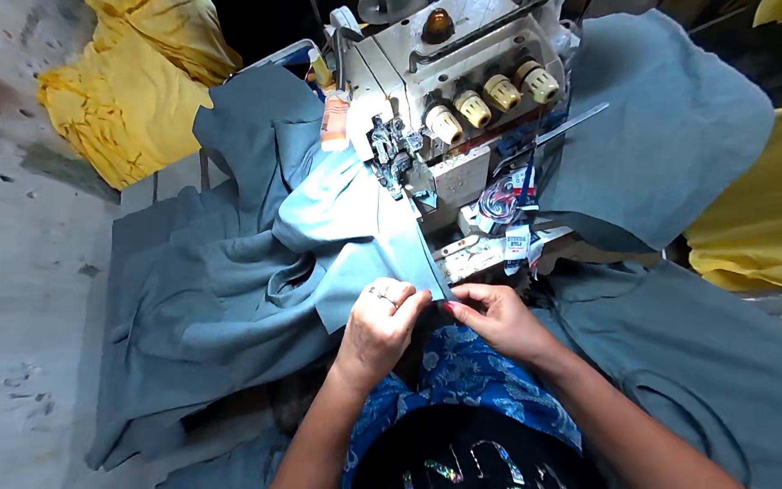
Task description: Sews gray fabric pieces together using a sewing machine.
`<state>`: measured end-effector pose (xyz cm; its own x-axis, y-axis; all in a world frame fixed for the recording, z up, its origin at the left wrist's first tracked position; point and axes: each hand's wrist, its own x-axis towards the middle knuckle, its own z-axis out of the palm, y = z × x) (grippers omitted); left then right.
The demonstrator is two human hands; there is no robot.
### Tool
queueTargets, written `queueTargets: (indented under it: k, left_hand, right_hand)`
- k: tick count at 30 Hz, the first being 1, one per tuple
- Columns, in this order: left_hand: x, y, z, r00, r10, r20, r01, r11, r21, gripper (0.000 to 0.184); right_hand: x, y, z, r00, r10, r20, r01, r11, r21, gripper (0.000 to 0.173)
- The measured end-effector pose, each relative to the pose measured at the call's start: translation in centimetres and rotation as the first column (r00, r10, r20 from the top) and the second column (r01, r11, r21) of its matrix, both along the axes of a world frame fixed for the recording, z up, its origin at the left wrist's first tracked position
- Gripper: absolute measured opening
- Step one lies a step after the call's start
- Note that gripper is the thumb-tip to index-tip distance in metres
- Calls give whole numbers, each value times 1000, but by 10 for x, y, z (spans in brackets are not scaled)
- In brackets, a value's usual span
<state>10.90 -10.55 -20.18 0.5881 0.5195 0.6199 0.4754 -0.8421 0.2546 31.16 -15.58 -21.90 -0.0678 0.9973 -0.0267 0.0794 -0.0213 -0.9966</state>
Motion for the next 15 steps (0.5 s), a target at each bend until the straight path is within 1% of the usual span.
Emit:
queueTargets:
  k: [2,4,6,8,9,11,12,15]
  left_hand:
    - [-1,-3,2,995,-96,38,96,995,1,13]
    - [0,-5,5,987,-154,36,153,988,12,13]
    - [2,-5,3,983,-184,9,184,983,19,14]
    - [5,-4,-1,983,-184,-7,185,982,33,15]
    - [6,-3,-3,984,-177,-2,177,983,42,15]
    - [9,-3,-8,991,-134,11,133,988,74,14]
    - [10,-4,-12,996,-87,23,85,992,94,15]
    - [18,-7,-26,991,136,-2,-134,978,160,52]
  right_hand:
    - [-1,-1,2,1000,9,-9,-9,1000,-14,16]
    - [-2,-3,4,999,14,-37,-15,1000,-23,16]
    - [-4,-4,7,995,17,-96,-20,999,-33,17]
    - [-6,-3,10,983,23,-183,-30,999,-39,20]
    - [-7,-2,10,979,18,-201,-24,999,-28,21]
    - [-10,1,8,986,-24,-163,23,1000,-5,20]
    - [-11,2,7,989,-55,-137,57,998,9,19]
    - [-17,1,11,988,-143,-61,151,976,158,20]
